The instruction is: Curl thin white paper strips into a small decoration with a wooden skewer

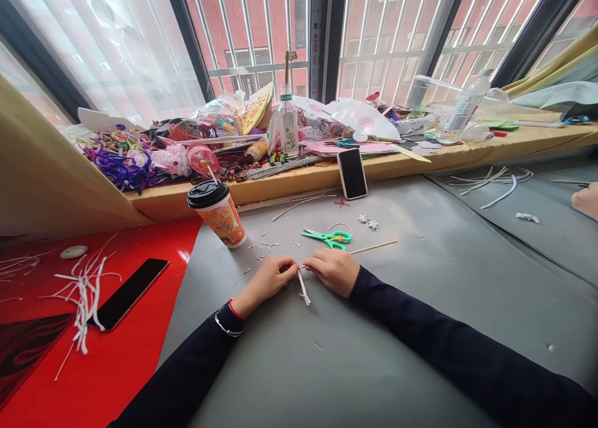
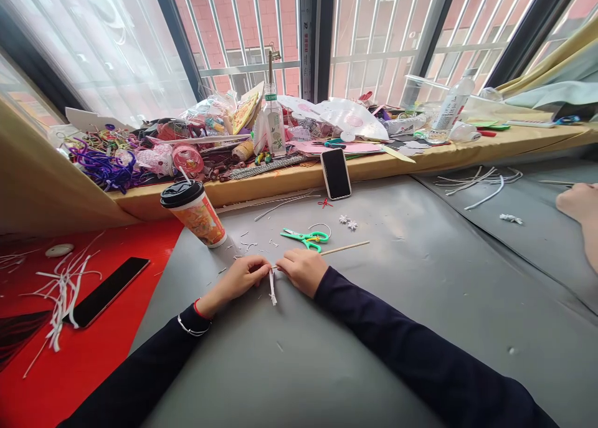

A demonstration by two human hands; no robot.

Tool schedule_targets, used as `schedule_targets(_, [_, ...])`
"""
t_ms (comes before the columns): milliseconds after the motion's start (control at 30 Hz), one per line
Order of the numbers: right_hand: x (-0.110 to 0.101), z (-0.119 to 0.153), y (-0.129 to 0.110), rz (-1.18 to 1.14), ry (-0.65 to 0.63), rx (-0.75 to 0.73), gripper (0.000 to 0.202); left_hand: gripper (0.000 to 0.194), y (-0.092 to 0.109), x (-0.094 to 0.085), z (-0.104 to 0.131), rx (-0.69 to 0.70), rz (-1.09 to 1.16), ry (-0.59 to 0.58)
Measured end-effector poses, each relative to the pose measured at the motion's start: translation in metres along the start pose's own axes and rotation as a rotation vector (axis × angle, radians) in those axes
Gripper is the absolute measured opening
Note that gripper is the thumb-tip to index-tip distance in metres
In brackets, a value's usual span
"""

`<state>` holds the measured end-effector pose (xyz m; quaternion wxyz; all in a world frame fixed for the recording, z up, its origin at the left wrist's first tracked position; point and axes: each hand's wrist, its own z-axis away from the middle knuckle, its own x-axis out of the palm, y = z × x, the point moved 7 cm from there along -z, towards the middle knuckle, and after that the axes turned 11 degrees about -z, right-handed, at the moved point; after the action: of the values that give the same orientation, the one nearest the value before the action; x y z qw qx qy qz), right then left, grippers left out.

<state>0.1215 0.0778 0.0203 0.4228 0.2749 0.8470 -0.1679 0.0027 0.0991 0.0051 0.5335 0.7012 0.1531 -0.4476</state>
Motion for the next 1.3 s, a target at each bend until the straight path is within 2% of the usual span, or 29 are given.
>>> schedule_targets(400, [-0.0058,0.0007,-0.0009,-0.071,0.05,0.002,0.022,0.03,-0.0029,0.0015,-0.0002,-0.014,0.054,-0.06])
schedule_targets(1300, [-0.0073,-0.0007,-0.0015,-0.061,0.04,0.012,0.022,0.031,-0.0023,0.0033,-0.0005,-0.027,0.078,-0.074])
